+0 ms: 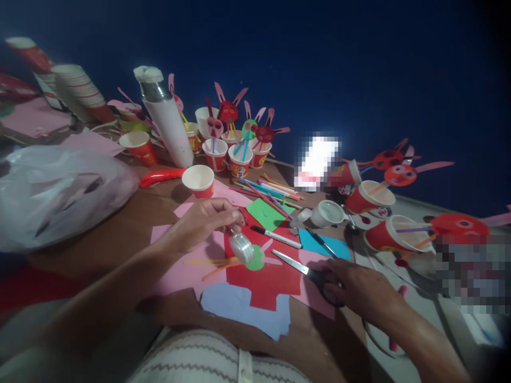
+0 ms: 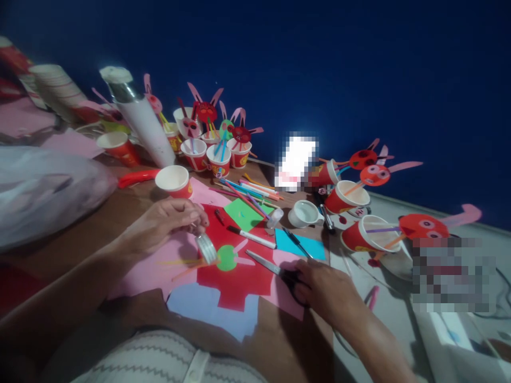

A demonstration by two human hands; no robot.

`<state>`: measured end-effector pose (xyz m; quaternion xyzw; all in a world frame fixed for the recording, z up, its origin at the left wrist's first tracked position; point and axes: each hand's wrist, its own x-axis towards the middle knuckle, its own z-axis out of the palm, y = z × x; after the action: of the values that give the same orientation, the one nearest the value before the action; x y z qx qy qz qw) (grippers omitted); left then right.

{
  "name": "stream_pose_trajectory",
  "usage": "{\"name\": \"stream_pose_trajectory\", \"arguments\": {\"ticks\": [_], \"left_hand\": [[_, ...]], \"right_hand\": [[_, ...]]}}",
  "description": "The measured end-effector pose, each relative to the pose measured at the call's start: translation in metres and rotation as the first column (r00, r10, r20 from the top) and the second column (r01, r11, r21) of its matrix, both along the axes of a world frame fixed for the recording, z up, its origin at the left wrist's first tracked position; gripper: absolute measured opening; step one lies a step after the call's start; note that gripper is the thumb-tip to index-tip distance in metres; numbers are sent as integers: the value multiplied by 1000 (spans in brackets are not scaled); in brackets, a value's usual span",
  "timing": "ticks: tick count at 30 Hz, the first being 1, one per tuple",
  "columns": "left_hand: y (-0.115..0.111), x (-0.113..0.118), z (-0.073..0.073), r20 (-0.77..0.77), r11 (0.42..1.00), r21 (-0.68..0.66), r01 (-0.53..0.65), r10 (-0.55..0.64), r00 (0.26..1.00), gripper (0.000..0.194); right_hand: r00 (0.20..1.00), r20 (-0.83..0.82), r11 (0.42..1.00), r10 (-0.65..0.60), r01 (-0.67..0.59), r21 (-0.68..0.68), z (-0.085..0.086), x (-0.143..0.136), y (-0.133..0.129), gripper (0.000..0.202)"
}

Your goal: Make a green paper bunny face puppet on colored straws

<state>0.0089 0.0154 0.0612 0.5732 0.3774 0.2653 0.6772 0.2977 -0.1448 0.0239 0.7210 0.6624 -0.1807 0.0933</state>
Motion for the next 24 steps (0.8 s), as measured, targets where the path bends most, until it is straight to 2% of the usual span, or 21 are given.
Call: {"name": "stream_pose_trajectory", "arguments": {"ticks": [9, 12, 15, 19, 22, 24], "left_hand": [[5, -3, -9, 58, 997, -72, 18, -14, 998, 21], [5, -3, -8, 91, 996, -89, 23, -15, 996, 22], [5, -3, -7, 100, 995, -100, 19, -9, 995, 21], [3, -4, -6, 100, 995, -98, 27, -17, 995, 20], [0, -4, -6, 115, 994, -93, 54, -43, 992, 19], [-2, -3, -7, 125, 994, -77, 74, -64, 990, 18]], "right_hand": [[993, 103, 998, 65, -65, -5, -12, -2, -5, 33], [993, 88, 997, 78, -77, -12, -9, 3, -9, 33], [999, -24, 999, 37, -38, -35, 2, 11, -14, 31], [951, -306, 999, -49, 40, -35, 20, 19, -18, 30], [900, -433, 998, -38, 53, 22, 26, 19, -18, 36], [890, -456, 999, 1, 21, 45, 27, 15, -17, 45]]}}
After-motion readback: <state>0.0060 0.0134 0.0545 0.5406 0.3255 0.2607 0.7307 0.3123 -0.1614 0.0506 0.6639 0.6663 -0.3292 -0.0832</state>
